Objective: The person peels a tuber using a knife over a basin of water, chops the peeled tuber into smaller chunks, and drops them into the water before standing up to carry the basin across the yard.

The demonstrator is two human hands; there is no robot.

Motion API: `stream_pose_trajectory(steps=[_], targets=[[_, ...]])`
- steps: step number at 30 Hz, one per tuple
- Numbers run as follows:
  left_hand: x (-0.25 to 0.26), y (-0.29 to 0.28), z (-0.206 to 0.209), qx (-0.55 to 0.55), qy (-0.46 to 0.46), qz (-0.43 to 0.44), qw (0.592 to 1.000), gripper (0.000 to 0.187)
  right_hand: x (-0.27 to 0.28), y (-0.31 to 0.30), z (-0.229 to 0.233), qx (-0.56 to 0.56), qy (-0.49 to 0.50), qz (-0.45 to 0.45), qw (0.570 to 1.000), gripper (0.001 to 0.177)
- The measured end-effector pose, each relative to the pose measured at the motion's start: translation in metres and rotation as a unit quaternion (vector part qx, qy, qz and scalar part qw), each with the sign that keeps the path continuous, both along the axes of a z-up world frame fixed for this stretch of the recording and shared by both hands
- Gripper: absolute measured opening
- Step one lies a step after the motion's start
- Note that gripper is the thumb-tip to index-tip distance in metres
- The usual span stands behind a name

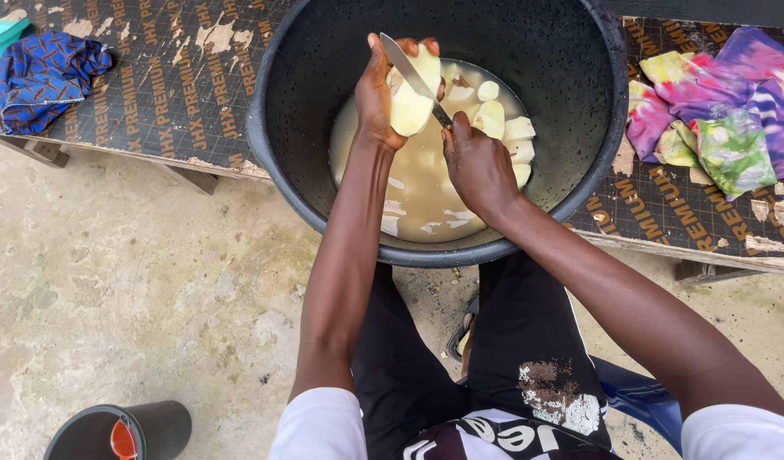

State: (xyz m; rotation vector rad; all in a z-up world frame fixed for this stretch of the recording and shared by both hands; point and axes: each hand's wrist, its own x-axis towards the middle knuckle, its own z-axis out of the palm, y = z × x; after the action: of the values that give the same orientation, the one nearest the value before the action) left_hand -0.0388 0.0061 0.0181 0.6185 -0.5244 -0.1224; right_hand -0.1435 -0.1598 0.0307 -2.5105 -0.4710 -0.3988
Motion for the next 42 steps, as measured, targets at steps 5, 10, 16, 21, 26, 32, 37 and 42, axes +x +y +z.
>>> stream_pose_trajectory(steps=[5, 10, 16, 21, 26, 32, 37, 42], targets=[[-0.006, -0.033, -0.013, -0.246, 0.113, -0.132, 0.954, 0.039, 0.01, 0.005, -0.002, 0.002, -0.079, 0.004, 0.997, 0.02], [-0.005, -0.012, 0.001, -0.077, 0.038, -0.042, 0.995, 0.062, 0.008, 0.002, -0.002, -0.003, -0.061, 0.003, 0.998, 0.021], [-0.001, -0.018, -0.009, -0.102, -0.008, -0.06, 0.993, 0.069, 0.016, 0.004, -0.003, -0.005, -0.065, 0.012, 0.998, 0.022], [0.022, -0.02, -0.022, -0.04, 0.166, 0.113, 0.979, 0.079, 0.038, 0.008, 0.002, -0.052, 0.011, -0.019, 0.998, 0.027], [0.015, -0.026, -0.026, 0.246, 0.191, 0.16, 0.937, 0.079, 0.047, -0.004, -0.005, -0.059, 0.024, -0.065, 0.996, 0.038], [0.03, -0.024, -0.053, 0.205, 0.239, 0.095, 0.944, 0.064, 0.053, -0.012, 0.003, 0.103, 0.222, -0.057, 0.968, 0.055], [0.019, -0.021, -0.045, 0.161, 0.251, 0.045, 0.953, 0.068, 0.052, -0.018, 0.016, 0.229, 0.423, -0.045, 0.875, 0.05], [0.009, -0.027, -0.025, 0.174, 0.215, 0.044, 0.96, 0.082, 0.054, -0.029, 0.012, 0.364, 0.479, -0.008, 0.798, 0.051]])
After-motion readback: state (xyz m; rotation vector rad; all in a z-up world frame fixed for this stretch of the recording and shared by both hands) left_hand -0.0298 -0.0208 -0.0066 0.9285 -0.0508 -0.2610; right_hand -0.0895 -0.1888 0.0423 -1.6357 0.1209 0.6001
